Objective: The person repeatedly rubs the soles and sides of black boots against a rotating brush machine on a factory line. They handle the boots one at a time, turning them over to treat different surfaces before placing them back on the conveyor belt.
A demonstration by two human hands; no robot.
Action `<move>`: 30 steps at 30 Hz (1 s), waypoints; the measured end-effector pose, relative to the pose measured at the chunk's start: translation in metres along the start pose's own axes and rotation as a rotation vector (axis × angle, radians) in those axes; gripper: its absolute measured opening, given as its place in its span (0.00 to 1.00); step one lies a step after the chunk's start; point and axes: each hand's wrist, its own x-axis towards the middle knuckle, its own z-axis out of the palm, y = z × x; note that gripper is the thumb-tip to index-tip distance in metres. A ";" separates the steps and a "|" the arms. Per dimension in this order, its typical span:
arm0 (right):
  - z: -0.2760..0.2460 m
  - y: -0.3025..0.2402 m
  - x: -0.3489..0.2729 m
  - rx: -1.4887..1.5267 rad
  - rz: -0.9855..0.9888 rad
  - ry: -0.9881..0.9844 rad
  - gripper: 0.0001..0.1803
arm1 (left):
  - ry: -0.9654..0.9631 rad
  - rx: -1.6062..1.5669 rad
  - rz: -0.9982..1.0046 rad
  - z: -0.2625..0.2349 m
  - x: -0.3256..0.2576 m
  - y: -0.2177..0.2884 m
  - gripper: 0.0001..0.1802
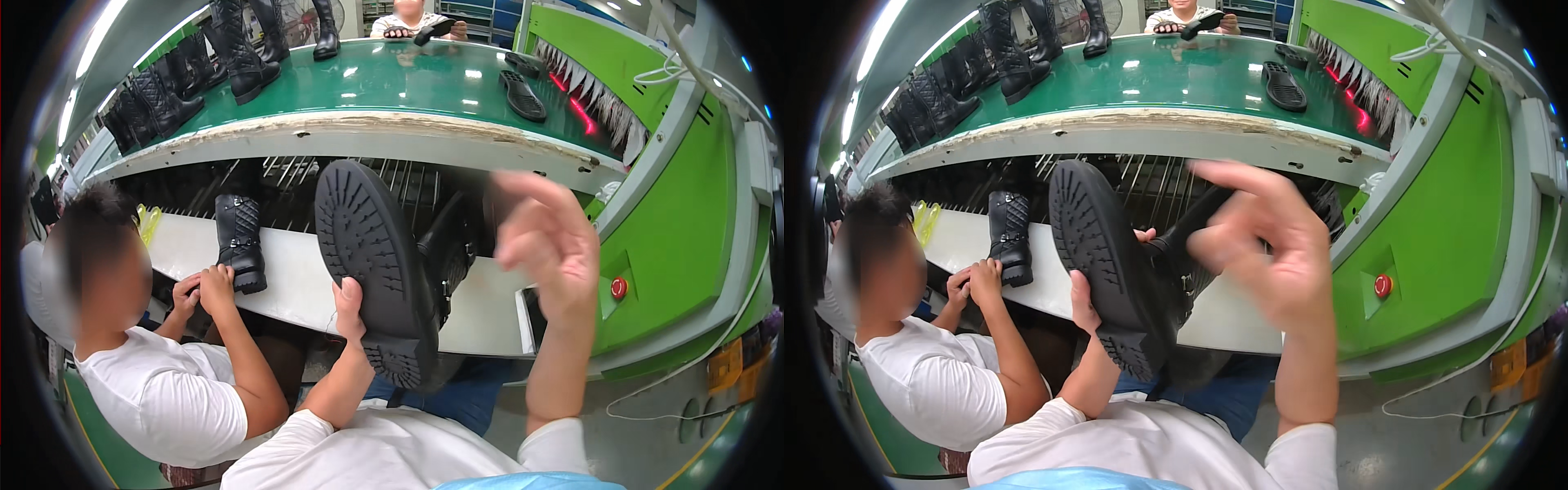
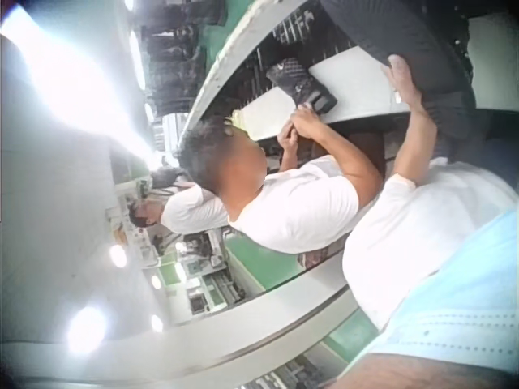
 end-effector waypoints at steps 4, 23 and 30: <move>0.017 0.097 -0.155 0.474 0.735 0.273 0.34 | -0.119 -0.101 0.154 0.014 0.003 0.000 0.61; 0.029 0.135 -0.161 0.315 0.685 0.545 0.34 | 0.383 0.309 0.075 -0.098 -0.019 -0.055 0.30; 0.018 0.199 -0.188 0.052 0.869 0.454 0.53 | 0.416 0.500 -0.053 -0.135 -0.027 -0.079 0.26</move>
